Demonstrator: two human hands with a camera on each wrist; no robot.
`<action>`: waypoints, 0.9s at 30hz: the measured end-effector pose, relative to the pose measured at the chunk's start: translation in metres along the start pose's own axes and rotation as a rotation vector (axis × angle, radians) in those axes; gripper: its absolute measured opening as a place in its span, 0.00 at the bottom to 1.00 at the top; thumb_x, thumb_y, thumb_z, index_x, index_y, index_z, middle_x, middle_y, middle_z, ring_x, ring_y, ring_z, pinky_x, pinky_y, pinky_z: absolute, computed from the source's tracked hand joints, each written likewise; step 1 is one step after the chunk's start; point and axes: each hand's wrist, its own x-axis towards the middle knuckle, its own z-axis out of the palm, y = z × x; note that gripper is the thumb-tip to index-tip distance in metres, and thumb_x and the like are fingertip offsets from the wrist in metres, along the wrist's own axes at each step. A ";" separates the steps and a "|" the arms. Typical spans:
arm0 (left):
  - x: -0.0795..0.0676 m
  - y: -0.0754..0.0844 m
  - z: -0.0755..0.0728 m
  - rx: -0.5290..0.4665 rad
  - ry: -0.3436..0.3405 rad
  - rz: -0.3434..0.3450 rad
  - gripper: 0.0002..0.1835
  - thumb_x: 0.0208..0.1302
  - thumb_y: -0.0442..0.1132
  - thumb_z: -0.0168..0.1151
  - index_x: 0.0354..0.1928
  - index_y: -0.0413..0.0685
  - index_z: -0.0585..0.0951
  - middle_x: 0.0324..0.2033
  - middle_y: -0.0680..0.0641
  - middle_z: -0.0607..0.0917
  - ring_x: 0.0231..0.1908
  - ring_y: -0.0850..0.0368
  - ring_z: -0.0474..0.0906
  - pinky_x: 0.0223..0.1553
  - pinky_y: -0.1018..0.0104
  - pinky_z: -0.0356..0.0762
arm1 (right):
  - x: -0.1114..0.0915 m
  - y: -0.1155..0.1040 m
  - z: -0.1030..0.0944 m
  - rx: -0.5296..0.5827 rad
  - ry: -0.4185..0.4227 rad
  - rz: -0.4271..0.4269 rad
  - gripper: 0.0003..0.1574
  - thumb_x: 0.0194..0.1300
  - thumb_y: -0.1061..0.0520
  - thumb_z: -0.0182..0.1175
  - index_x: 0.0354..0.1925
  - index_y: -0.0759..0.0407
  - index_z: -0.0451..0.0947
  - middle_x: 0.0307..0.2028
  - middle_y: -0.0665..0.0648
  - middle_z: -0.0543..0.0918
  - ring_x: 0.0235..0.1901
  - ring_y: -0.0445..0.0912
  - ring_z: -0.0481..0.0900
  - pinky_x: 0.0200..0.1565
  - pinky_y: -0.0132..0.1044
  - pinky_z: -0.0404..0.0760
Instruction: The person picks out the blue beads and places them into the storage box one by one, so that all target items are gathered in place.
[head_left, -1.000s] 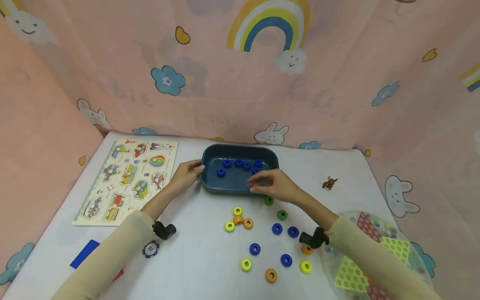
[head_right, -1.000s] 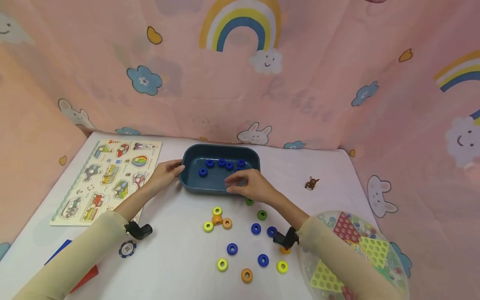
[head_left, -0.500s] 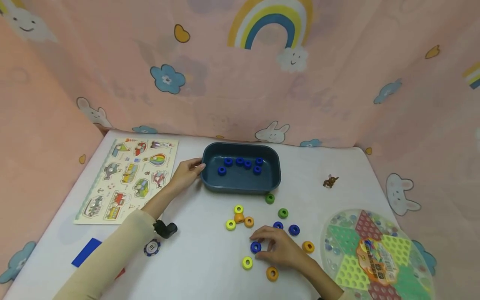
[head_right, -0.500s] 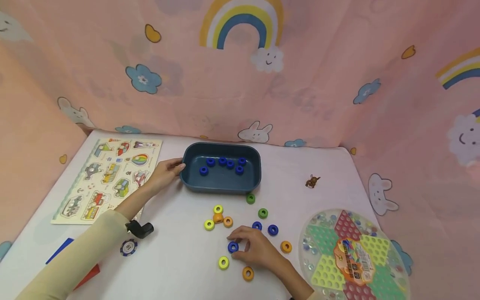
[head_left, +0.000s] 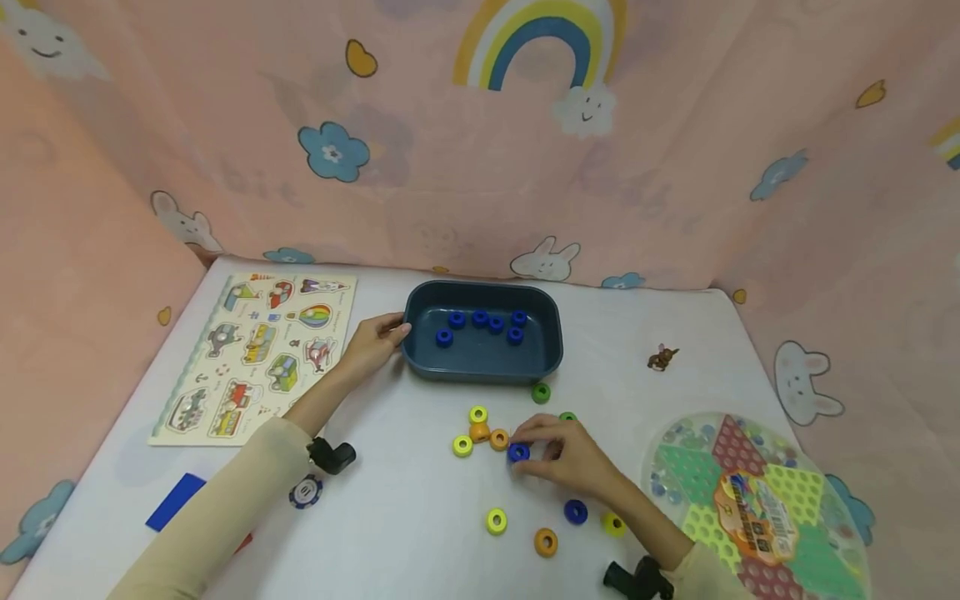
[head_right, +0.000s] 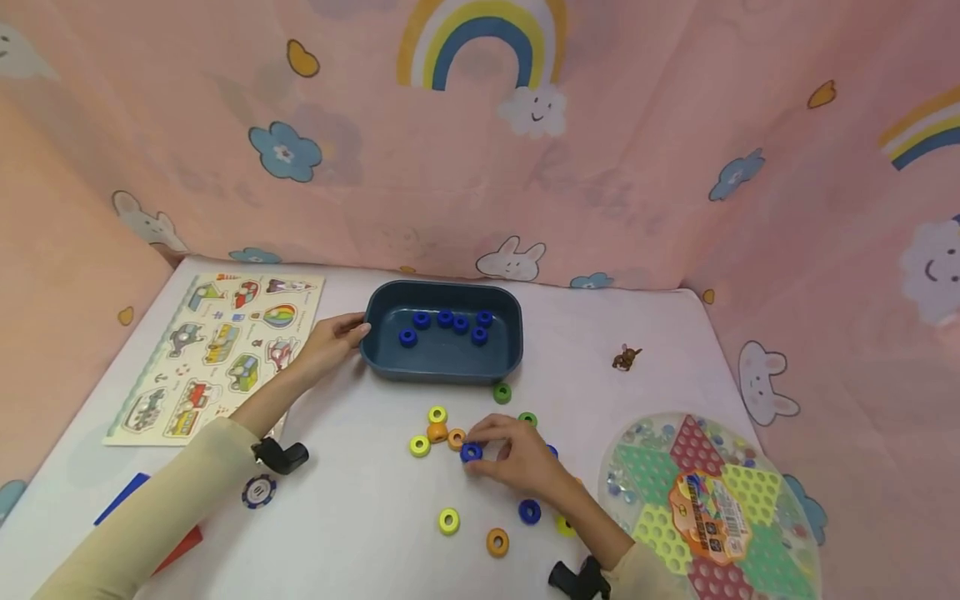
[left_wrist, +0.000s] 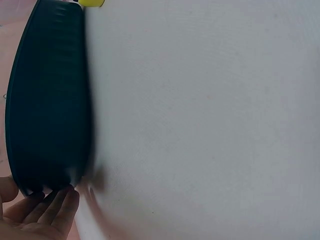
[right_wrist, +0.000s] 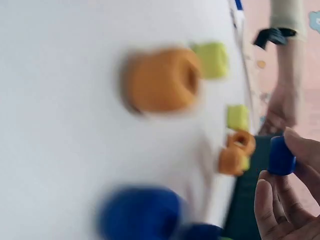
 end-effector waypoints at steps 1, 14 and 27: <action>0.000 0.000 -0.001 0.001 0.004 -0.003 0.24 0.69 0.39 0.52 0.62 0.34 0.67 0.57 0.35 0.71 0.54 0.47 0.73 0.47 0.65 0.76 | 0.008 -0.004 -0.008 -0.002 0.019 -0.021 0.20 0.50 0.55 0.71 0.44 0.56 0.83 0.42 0.46 0.79 0.35 0.46 0.76 0.30 0.33 0.79; 0.002 -0.002 -0.005 -0.034 -0.003 0.000 0.24 0.69 0.38 0.51 0.63 0.31 0.65 0.58 0.33 0.70 0.54 0.44 0.71 0.48 0.64 0.76 | 0.146 -0.029 -0.059 -0.315 -0.062 -0.203 0.18 0.51 0.59 0.70 0.42 0.62 0.82 0.38 0.52 0.79 0.35 0.47 0.77 0.34 0.34 0.79; 0.002 -0.001 0.000 0.010 0.002 -0.018 0.24 0.69 0.39 0.52 0.63 0.35 0.67 0.58 0.37 0.71 0.55 0.48 0.72 0.48 0.66 0.75 | 0.208 -0.011 -0.049 -0.507 -0.261 -0.105 0.22 0.51 0.57 0.71 0.46 0.61 0.81 0.41 0.55 0.79 0.39 0.47 0.76 0.39 0.35 0.77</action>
